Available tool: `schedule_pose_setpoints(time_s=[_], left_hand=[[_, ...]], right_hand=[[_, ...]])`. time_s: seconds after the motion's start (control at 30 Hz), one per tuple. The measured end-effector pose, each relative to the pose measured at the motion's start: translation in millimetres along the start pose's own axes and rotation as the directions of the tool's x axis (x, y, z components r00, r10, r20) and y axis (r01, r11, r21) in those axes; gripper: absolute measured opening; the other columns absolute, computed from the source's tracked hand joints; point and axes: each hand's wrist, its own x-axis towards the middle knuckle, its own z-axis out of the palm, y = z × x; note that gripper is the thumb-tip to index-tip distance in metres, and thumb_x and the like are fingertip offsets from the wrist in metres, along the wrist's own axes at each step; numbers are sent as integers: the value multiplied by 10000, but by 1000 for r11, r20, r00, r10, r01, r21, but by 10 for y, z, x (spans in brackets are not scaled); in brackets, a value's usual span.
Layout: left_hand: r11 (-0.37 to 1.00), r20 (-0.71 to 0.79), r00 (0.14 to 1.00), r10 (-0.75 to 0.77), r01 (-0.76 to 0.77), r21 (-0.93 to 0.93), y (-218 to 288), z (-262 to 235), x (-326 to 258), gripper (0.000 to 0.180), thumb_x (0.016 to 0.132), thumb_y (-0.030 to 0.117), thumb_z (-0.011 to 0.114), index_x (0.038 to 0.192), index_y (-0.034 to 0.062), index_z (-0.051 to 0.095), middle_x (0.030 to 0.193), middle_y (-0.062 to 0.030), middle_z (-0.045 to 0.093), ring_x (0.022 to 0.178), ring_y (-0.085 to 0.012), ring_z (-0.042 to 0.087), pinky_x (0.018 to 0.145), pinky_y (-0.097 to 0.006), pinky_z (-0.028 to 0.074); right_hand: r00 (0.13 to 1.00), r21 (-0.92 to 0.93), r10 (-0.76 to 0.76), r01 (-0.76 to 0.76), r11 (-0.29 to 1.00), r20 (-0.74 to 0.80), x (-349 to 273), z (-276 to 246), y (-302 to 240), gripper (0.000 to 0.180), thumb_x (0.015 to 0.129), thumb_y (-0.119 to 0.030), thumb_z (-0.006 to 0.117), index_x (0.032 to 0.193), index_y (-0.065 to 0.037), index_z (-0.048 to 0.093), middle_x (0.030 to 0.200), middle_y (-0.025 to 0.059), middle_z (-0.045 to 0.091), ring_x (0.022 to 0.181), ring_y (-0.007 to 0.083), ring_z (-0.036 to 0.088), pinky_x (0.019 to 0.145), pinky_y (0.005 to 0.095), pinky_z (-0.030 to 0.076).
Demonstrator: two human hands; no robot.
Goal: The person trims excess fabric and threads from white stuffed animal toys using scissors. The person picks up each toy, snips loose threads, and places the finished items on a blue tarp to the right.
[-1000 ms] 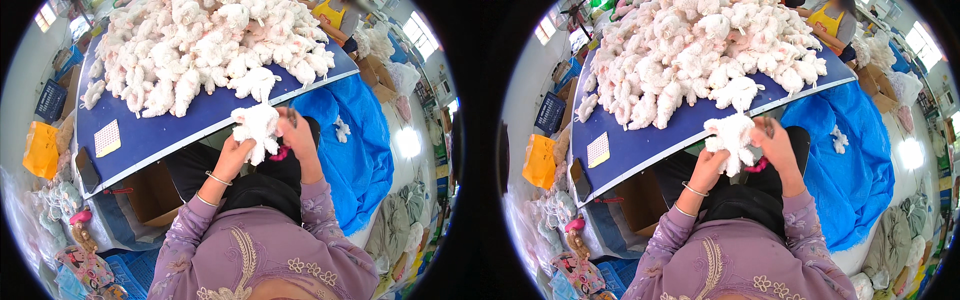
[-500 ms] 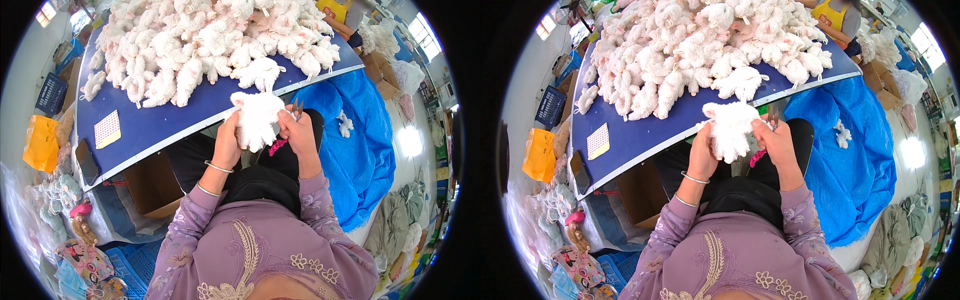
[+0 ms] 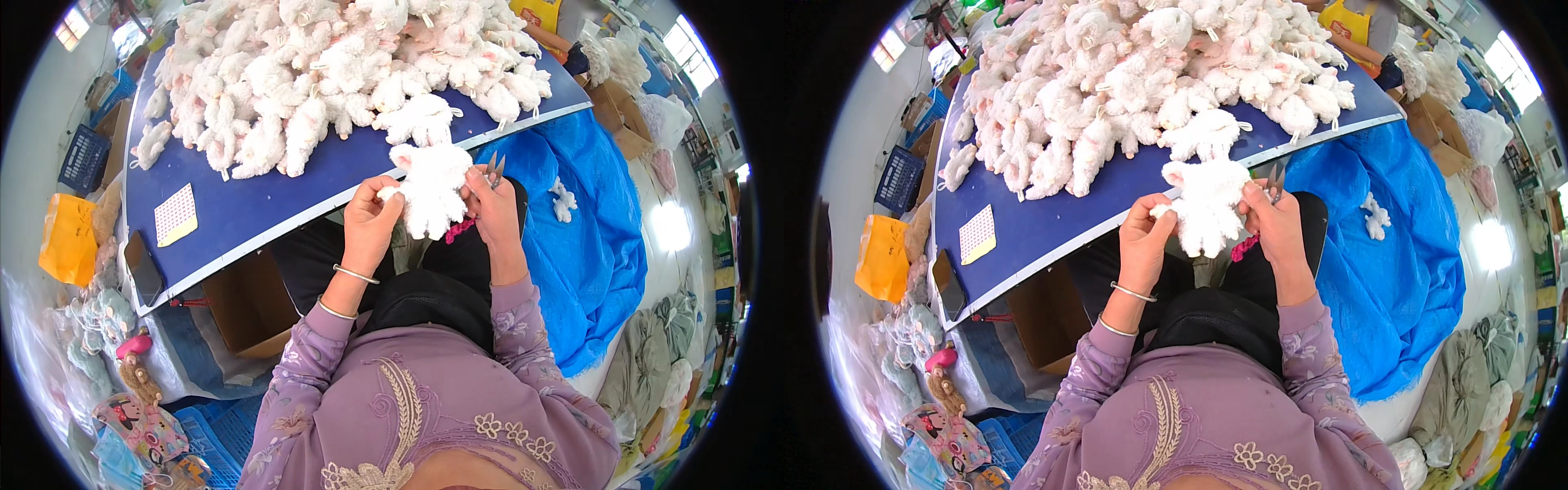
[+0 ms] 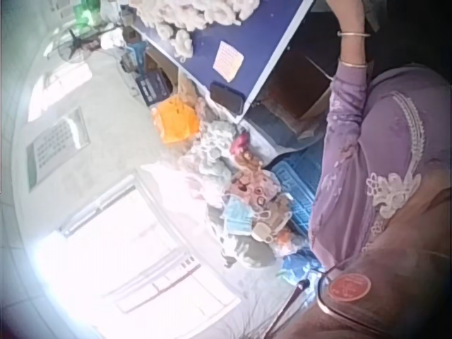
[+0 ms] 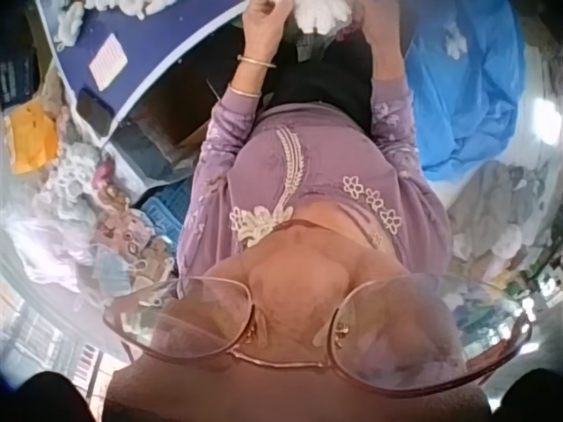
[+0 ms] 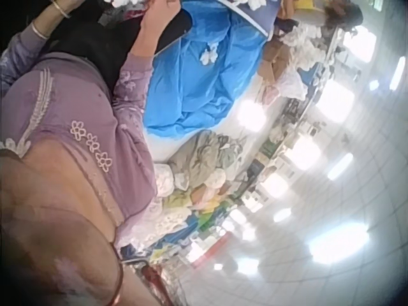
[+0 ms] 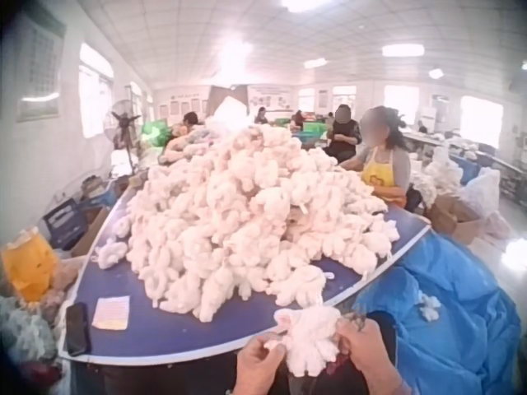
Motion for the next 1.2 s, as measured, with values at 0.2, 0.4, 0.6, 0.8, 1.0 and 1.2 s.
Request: schedule_pose_setpoints(time_s=[0.2, 0.4, 0.6, 0.8, 1.0, 1.2], left_hand=[[1000, 120, 993, -8, 9, -5, -8, 25, -37, 98, 870, -35, 584, 928, 41, 564, 870, 8, 571, 743, -50, 544, 668, -197, 453], [837, -29, 958, 286, -235, 493, 373, -435, 265, 221, 849, 11, 607, 1068, 26, 573, 972, -38, 625, 838, -130, 590, 733, -252, 479], [111, 65, 906, 418, -122, 986, 514, -915, 780, 562, 745, 174, 694, 1241, 4, 490, 1272, -175, 511, 1177, -343, 462, 998, -439, 372], [645, -70, 914, 400, -226, 730, 580, -872, 756, 317, 828, 128, 612, 1094, -41, 589, 958, -138, 680, 867, -237, 650, 772, -336, 502], [998, 10, 999, -47, 47, 37, 391, -499, 363, 366, 946, 125, 544, 1265, -32, 456, 1041, -120, 644, 821, -180, 670, 702, -271, 541], [996, 72, 995, -69, 72, -43, 302, -126, 146, 311, 946, 151, 561, 1207, -1, 487, 1007, -80, 643, 807, -117, 644, 679, -238, 528]], right_hand=[[999, 8, -16, 16, 1000, -50, 77, -65, 33, 210, 922, -232, 602, 868, -28, 601, 666, 5, 572, 463, 34, 388, 430, 212, 316], [838, 455, -291, 505, 733, -461, 241, -1150, -344, 146, 947, -146, 492, 937, -17, 561, 881, 89, 630, 483, 75, 421, 474, 222, 380], [973, 353, -61, 139, 925, -223, 68, -761, -222, 312, 971, -236, 438, 1003, 36, 590, 803, 90, 624, 419, 57, 333, 371, 215, 262], [977, -1, 92, -93, 996, 192, -30, -50, 13, 347, 1017, -277, 403, 1036, 15, 589, 854, 112, 635, 470, 50, 344, 462, 218, 351], [965, -62, 85, -72, 996, 249, 44, 333, -159, 327, 974, -271, 506, 1151, -2, 565, 959, 68, 626, 496, 25, 345, 435, 194, 319], [974, -178, -23, 65, 982, 227, 34, 555, -85, 372, 837, -155, 702, 1122, 30, 549, 816, 41, 590, 572, 49, 477, 484, 198, 369]])
